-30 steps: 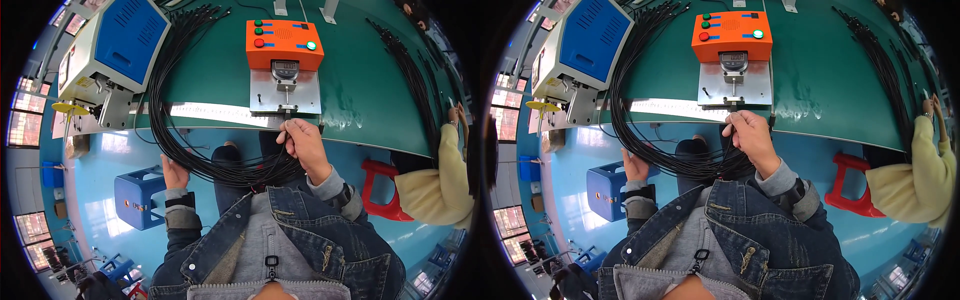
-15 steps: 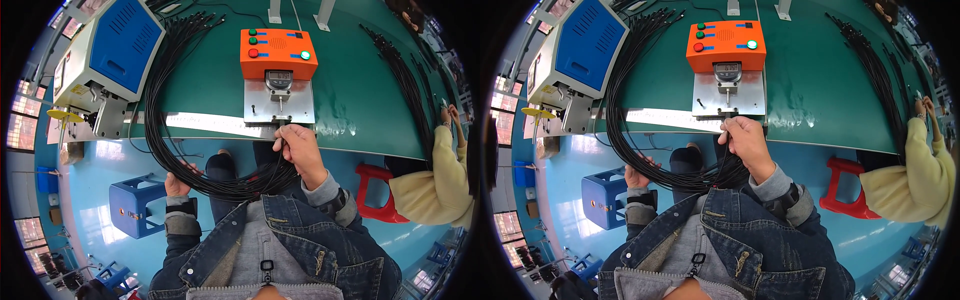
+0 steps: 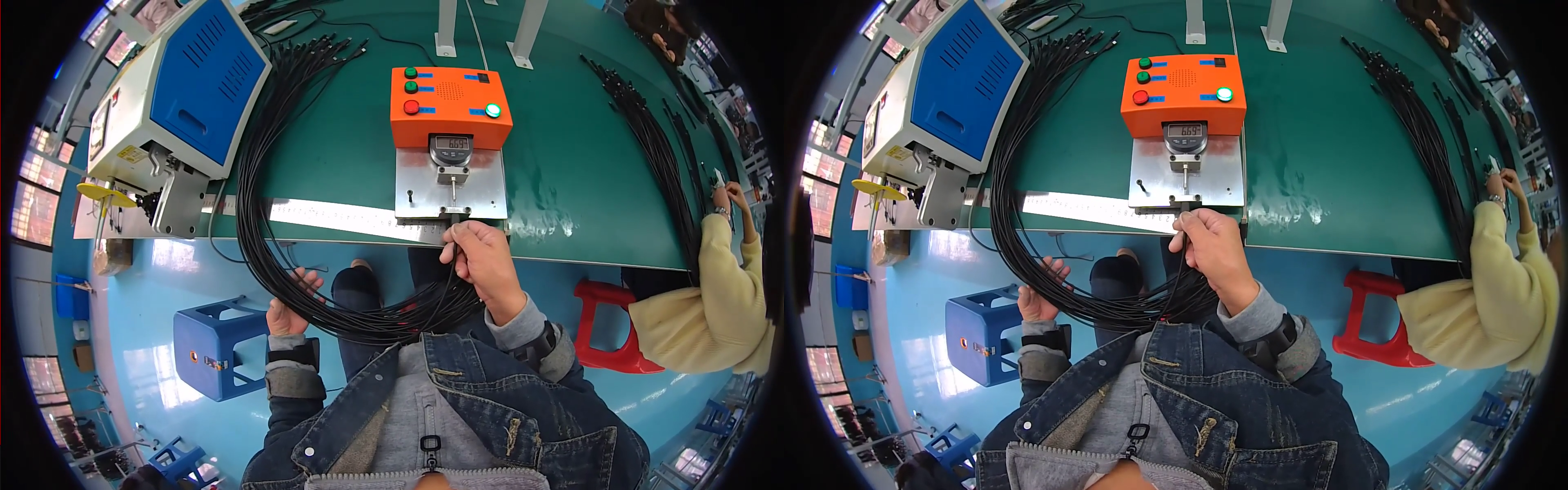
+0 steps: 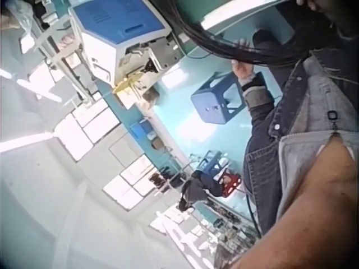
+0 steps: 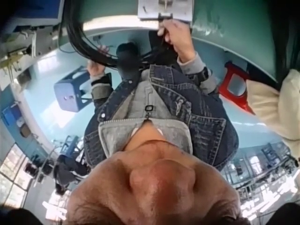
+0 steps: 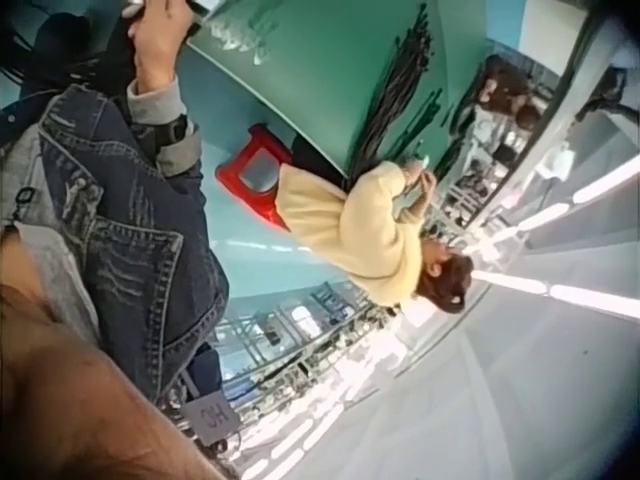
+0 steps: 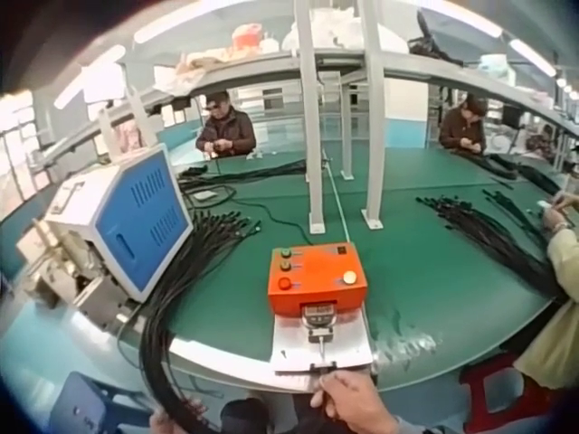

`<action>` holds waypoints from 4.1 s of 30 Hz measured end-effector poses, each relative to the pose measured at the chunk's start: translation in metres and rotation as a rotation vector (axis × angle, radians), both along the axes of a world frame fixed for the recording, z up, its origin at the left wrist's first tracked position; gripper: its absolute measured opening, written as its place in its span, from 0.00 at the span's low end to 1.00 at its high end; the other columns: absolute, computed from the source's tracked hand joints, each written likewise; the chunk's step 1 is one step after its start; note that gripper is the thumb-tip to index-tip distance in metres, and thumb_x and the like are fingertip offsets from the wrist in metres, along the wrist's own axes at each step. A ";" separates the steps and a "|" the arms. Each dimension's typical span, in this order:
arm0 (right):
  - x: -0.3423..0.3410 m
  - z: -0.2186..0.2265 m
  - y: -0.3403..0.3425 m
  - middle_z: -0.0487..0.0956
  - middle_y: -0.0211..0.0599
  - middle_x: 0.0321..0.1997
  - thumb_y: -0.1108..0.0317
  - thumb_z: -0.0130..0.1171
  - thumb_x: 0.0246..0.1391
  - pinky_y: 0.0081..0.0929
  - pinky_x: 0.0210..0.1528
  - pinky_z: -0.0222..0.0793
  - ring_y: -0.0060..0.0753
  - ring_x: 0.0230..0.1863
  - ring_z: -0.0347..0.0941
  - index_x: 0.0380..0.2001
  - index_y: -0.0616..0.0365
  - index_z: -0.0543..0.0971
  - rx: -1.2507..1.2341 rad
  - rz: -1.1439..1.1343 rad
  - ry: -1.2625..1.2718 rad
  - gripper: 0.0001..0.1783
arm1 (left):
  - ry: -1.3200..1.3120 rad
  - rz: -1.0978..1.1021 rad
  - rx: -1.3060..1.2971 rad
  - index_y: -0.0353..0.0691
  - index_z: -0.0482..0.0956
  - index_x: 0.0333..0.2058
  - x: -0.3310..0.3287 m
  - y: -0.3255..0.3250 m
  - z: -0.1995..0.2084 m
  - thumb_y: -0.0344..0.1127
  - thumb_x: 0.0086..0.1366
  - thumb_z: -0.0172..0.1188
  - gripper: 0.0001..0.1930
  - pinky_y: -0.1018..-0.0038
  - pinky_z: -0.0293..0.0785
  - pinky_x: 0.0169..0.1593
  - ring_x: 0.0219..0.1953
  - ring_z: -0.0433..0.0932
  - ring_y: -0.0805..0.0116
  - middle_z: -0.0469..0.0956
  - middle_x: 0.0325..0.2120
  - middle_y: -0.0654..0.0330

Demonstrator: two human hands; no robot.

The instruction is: The person tests a cable on a digital meter, gathers a bundle of cables, and spreads them across the table. They then pick up individual cables one at a time, wind each around the spindles of a machine, and secure the coiled cable with a rubber band.

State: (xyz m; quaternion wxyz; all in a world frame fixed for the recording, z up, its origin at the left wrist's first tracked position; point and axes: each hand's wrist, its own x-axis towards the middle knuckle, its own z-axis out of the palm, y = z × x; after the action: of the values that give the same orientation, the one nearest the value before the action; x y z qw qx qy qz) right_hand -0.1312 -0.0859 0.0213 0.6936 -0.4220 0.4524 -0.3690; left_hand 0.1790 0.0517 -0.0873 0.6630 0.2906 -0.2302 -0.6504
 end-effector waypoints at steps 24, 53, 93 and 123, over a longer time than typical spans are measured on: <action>-0.002 0.013 0.092 0.71 0.48 0.46 0.48 0.70 0.28 0.36 0.46 0.63 0.41 0.44 0.68 0.53 0.61 0.61 -0.947 0.320 0.287 0.50 | 0.015 -0.036 -0.104 0.42 0.65 0.29 -0.107 -0.020 0.115 0.38 0.58 0.56 0.10 0.74 0.66 0.35 0.26 0.67 0.75 0.65 0.20 0.68; 0.017 0.101 0.014 0.73 0.41 0.20 0.75 0.61 0.37 0.33 0.31 0.68 0.36 0.24 0.70 0.28 0.62 0.67 -0.085 0.518 -0.313 0.14 | 0.218 -0.264 0.019 0.38 0.67 0.33 -0.079 -0.263 0.296 0.39 0.60 0.55 0.11 0.70 0.75 0.34 0.27 0.74 0.66 0.72 0.26 0.58; 0.448 0.290 0.202 0.72 0.29 0.19 0.72 0.57 0.41 0.15 0.21 0.64 0.17 0.18 0.68 0.34 0.66 0.71 -0.368 2.091 -0.171 0.15 | 0.138 1.743 -0.136 0.27 0.69 0.44 0.370 0.644 0.330 0.39 0.65 0.43 0.18 0.66 0.65 0.53 0.42 0.71 0.59 0.72 0.39 0.51; 0.694 0.198 0.400 0.70 0.38 0.18 0.68 0.61 0.33 0.30 0.24 0.63 0.29 0.19 0.66 0.30 0.65 0.73 -0.793 2.264 0.470 0.17 | 0.517 1.767 -0.143 0.30 0.69 0.35 0.428 0.943 0.227 0.31 0.66 0.40 0.11 0.52 0.60 0.55 0.42 0.71 0.55 0.73 0.32 0.52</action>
State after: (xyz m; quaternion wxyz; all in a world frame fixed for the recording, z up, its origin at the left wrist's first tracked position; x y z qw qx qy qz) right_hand 0.5630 0.3136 0.2197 0.3477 -0.8160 -0.2002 0.4162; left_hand 0.6074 0.9952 0.1400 0.9656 0.1647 0.1910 0.0629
